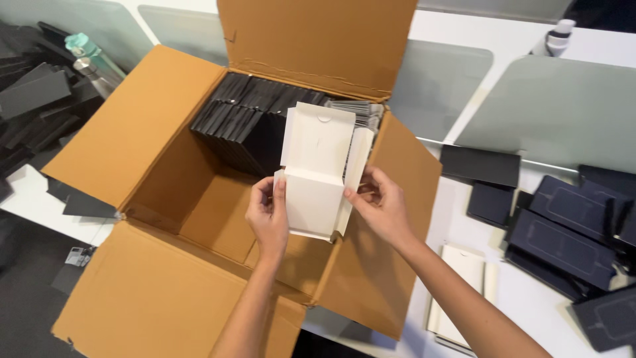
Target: The person repeatedly takes stacks of white rectangular boxes from a large brown cardboard carton and places them onto a white table. The person handles the boxes by hand, stacking them neatly on the table surface next to a pile of black boxes.
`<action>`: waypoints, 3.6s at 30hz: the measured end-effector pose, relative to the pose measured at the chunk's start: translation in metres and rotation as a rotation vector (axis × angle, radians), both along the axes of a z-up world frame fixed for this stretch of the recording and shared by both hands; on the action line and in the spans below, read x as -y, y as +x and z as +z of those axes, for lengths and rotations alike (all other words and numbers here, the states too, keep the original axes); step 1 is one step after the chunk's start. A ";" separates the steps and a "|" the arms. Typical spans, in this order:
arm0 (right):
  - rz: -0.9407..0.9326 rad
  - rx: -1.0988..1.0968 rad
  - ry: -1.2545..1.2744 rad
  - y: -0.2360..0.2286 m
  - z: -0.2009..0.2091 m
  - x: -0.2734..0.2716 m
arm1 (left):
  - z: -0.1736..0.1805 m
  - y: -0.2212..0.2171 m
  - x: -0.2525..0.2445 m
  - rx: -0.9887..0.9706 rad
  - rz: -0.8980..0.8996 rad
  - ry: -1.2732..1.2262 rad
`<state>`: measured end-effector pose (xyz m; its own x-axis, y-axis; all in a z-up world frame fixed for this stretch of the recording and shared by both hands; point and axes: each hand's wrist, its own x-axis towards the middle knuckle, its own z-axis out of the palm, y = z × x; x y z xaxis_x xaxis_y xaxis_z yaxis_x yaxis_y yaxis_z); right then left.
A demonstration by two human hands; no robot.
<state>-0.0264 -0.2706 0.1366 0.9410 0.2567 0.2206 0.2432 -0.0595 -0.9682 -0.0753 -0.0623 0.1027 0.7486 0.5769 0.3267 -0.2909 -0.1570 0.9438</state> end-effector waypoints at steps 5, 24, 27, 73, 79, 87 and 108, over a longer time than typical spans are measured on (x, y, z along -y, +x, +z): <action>0.020 -0.039 -0.094 0.022 0.011 -0.029 | -0.048 0.028 -0.047 -0.065 -0.045 0.016; 0.012 0.295 -0.847 0.035 -0.039 -0.042 | -0.133 0.064 -0.067 -0.621 -0.254 0.327; -0.003 0.345 -0.941 0.041 -0.055 -0.045 | -0.132 0.067 -0.062 -0.574 -0.233 0.367; -0.490 0.174 -0.579 -0.075 -0.107 0.130 | -0.100 0.049 -0.026 -0.444 0.037 0.539; -0.601 -0.069 -0.763 -0.121 -0.157 0.231 | 0.008 -0.024 0.099 -0.209 0.124 0.374; -0.606 -0.454 -0.756 -0.155 -0.247 0.313 | -0.088 -0.072 0.265 -0.476 -0.605 0.274; -0.262 -0.587 -0.819 -0.183 -0.329 0.328 | -0.201 -0.107 0.328 -0.921 -0.806 0.907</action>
